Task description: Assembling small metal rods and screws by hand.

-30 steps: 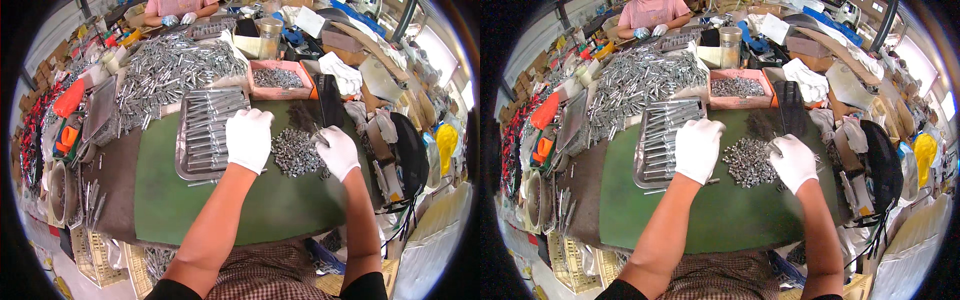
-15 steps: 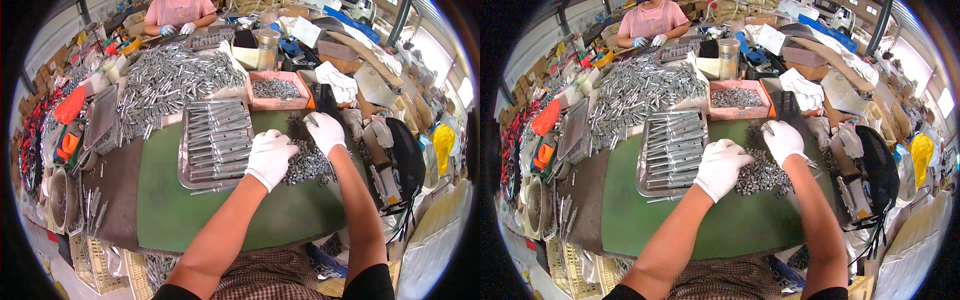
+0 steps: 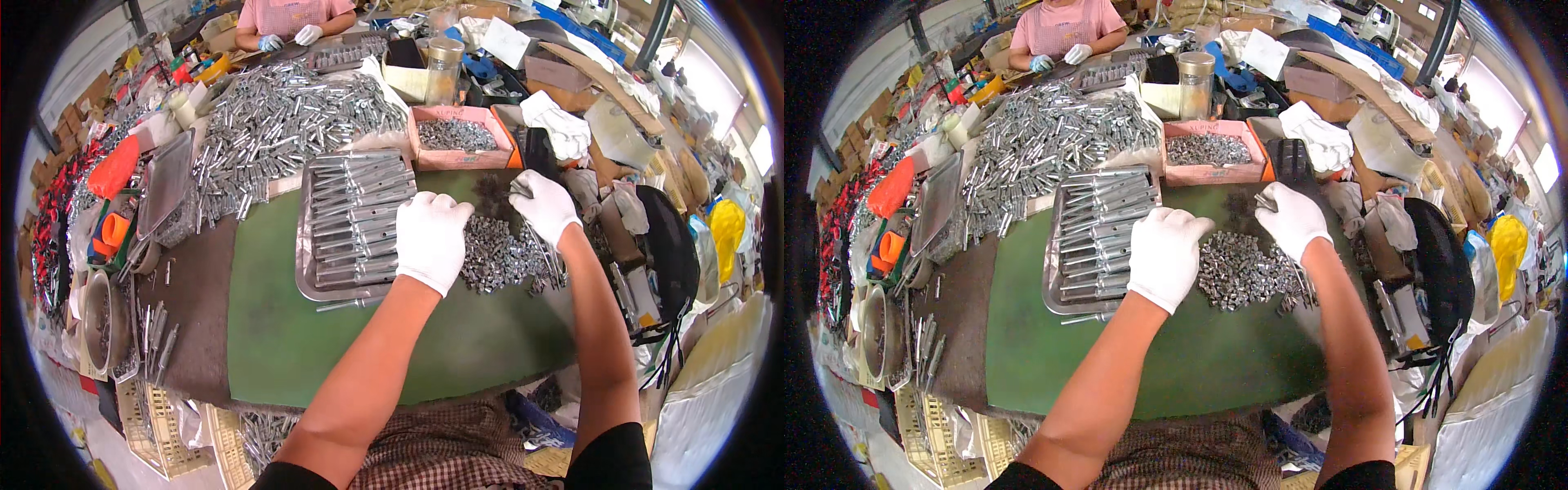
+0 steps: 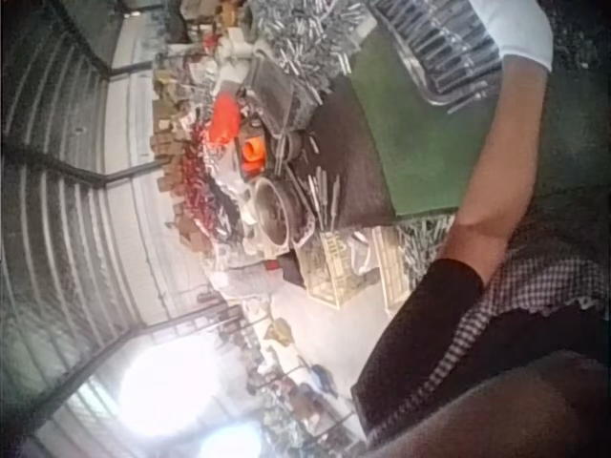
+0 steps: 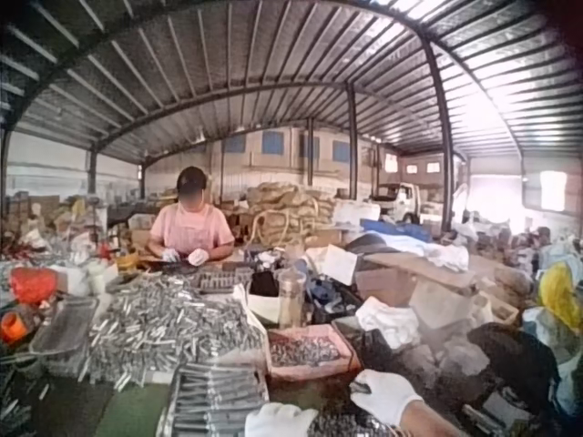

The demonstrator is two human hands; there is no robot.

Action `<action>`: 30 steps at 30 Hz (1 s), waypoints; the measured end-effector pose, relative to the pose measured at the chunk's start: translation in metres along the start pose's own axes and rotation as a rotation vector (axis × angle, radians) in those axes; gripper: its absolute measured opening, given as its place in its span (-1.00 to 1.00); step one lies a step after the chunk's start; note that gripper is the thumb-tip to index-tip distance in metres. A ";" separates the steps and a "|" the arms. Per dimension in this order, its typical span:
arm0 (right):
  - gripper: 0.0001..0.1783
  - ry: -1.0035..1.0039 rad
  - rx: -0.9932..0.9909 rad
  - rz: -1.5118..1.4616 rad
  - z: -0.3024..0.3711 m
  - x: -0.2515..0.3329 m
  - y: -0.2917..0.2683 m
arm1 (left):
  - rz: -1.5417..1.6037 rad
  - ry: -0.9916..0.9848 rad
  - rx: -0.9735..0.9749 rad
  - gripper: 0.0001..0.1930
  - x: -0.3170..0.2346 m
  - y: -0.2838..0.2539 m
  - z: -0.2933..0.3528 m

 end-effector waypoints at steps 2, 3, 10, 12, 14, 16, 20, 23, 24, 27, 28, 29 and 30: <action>-0.70 0.000 0.052 -0.410 0.004 -0.006 0.003 | 0.036 -0.001 -0.003 -0.81 -0.004 -0.001 0.000; -0.76 0.048 0.101 -0.603 0.008 -0.005 0.007 | 0.066 -0.006 -0.009 -0.81 -0.005 -0.001 0.000; -0.84 0.228 0.358 -1.150 0.050 0.017 0.017 | 0.460 -0.091 0.095 -0.77 -0.014 0.008 -0.004; -0.84 0.214 0.349 -1.149 0.055 0.021 0.018 | 0.500 -0.089 0.112 -0.81 -0.017 0.009 -0.004; -0.83 0.195 0.337 -1.144 0.059 0.027 0.015 | 0.514 -0.137 0.188 -0.85 -0.016 0.016 -0.003; -0.85 0.279 0.284 -1.095 0.063 0.024 0.012 | 0.524 -0.123 0.154 -0.87 -0.017 0.011 -0.003; -0.84 0.302 0.305 -0.973 0.068 0.013 0.016 | 0.574 -0.121 0.141 -0.85 -0.022 0.010 -0.004; -0.80 0.087 0.175 -0.802 0.068 0.013 0.008 | 0.632 -0.191 0.241 -0.83 -0.021 0.019 0.000; -0.81 -0.057 0.029 -0.587 0.070 0.019 -0.004 | 0.665 -0.226 0.308 -0.82 -0.020 0.025 0.003; -0.82 -0.256 -0.115 -0.279 0.089 0.033 -0.014 | 0.653 -0.234 0.464 -0.81 -0.025 0.042 0.011; -0.84 -0.318 -0.115 -0.184 0.095 0.037 -0.013 | 0.618 -0.237 0.517 -0.80 -0.030 0.043 0.013; -0.84 -0.269 -0.096 -0.135 0.097 0.031 -0.011 | 0.597 -0.206 0.518 -0.82 -0.033 0.046 0.012; -0.84 -0.266 -0.100 -0.137 0.101 0.028 -0.010 | 0.573 -0.177 0.519 -0.83 -0.035 0.050 0.011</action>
Point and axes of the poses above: each hand's wrist, its own z-axis away from the middle knuckle, its own y-axis out of the palm, x = y × z, the point moved 9 cm from there along -z, towards the middle knuckle, and after that the axes turned 5 degrees about -z, right-handed, at the moved point
